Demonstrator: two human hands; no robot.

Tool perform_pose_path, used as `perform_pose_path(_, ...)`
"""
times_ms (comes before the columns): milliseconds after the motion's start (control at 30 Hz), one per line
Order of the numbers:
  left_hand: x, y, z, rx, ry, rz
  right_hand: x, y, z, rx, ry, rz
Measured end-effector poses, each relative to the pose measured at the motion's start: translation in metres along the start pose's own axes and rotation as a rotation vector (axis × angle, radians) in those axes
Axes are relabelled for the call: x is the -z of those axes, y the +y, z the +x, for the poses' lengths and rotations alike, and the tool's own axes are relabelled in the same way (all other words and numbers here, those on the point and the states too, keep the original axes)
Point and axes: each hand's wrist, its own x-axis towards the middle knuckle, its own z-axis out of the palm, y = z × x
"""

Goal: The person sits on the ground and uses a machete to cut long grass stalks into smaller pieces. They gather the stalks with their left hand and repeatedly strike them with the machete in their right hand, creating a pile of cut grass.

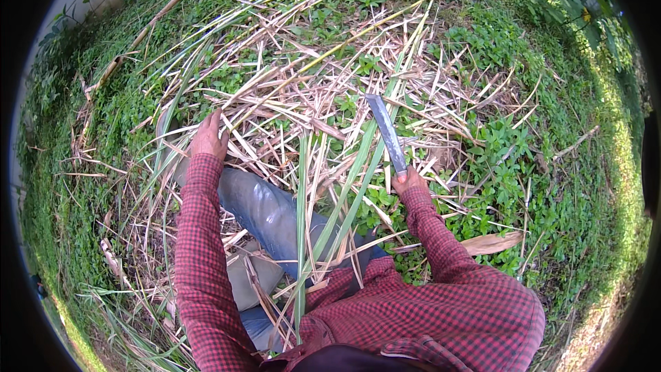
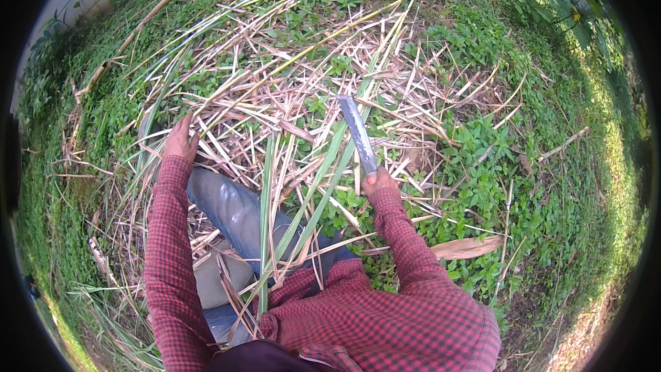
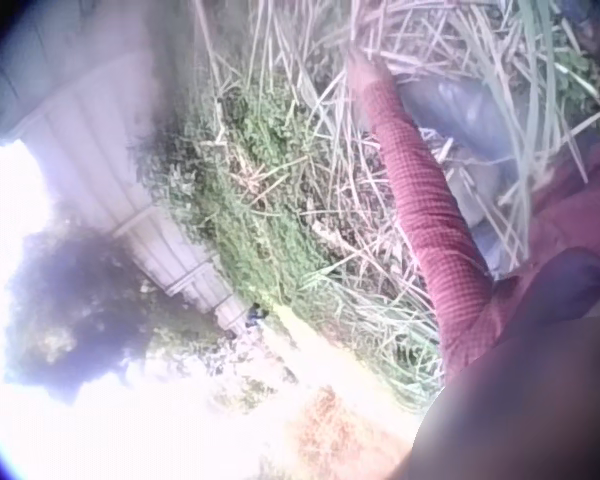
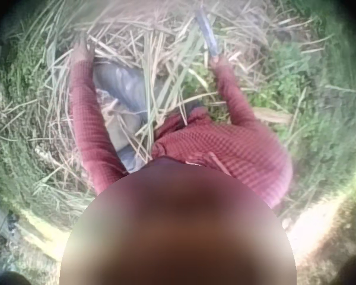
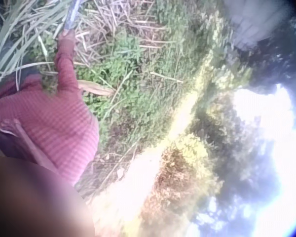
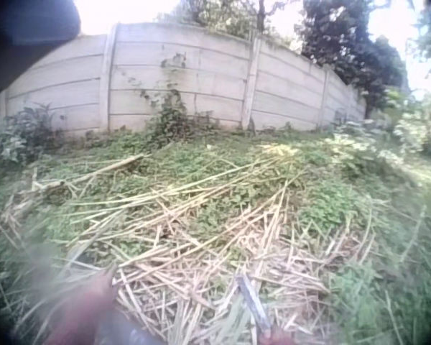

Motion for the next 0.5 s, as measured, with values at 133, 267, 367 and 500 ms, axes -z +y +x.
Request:
perform_pose_path(133, -0.042, -0.009, 0.037, 0.047, -0.247, -0.020, -0.007, 0.008, 0.003, 0.041, 0.040, 0.030)
perform_pose_path(267, -0.083, -0.009, 0.033, -0.004, -0.232, -0.135, -0.008, 0.008, 0.002, 0.016, 0.062, 0.050)
perform_pose_path(367, -0.052, 0.029, 0.030, 0.006, -0.056, -0.062, -0.011, 0.019, 0.006, 0.013, 0.095, 0.047)
perform_pose_path(500, 0.000, 0.026, 0.038, -0.055, 0.483, -0.049, -0.006, 0.010, 0.003, 0.037, 0.043, 0.066)
